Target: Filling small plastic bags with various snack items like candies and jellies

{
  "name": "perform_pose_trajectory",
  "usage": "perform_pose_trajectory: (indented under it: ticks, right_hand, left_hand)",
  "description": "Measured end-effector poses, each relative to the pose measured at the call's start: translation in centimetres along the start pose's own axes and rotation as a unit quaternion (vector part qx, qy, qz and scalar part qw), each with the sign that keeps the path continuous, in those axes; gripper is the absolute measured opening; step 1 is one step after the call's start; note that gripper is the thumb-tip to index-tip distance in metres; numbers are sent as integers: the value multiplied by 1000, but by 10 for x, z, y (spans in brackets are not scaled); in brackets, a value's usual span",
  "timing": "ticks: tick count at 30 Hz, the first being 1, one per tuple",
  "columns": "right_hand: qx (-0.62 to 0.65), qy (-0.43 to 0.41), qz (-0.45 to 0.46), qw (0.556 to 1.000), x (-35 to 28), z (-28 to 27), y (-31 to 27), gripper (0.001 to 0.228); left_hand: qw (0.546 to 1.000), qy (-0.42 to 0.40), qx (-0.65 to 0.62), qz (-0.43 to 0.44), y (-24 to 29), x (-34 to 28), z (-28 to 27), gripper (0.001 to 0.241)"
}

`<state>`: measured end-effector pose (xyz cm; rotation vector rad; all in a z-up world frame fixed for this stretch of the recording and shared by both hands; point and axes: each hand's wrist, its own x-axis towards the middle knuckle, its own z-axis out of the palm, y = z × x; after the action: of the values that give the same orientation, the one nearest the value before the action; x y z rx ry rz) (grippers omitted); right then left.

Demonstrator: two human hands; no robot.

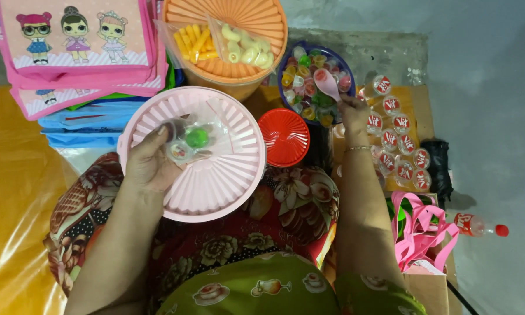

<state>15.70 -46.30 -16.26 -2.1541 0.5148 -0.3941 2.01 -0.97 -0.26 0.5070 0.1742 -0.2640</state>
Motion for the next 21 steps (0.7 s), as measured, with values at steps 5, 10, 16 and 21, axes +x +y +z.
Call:
perform_pose_trajectory:
  ticks: [5,10,16,21]
  right_hand:
    - [19,14,-8,1000,-30,-18,-27,20]
    - [9,17,-43,999,-54,-46,-65,19]
    - [71,-51,-72,994,-114,-80,-153,19]
    - [63,-136,-101,984,-145,-101,-194,20]
  left_hand:
    - [1000,-18,9,6,-2,3,-3,32]
    - [999,-41,-2,30,-6,2,1,32]
    - [998,-57,18,9,-4,-3,8,39]
    - [996,-81,30,3,-10,-3,3,41]
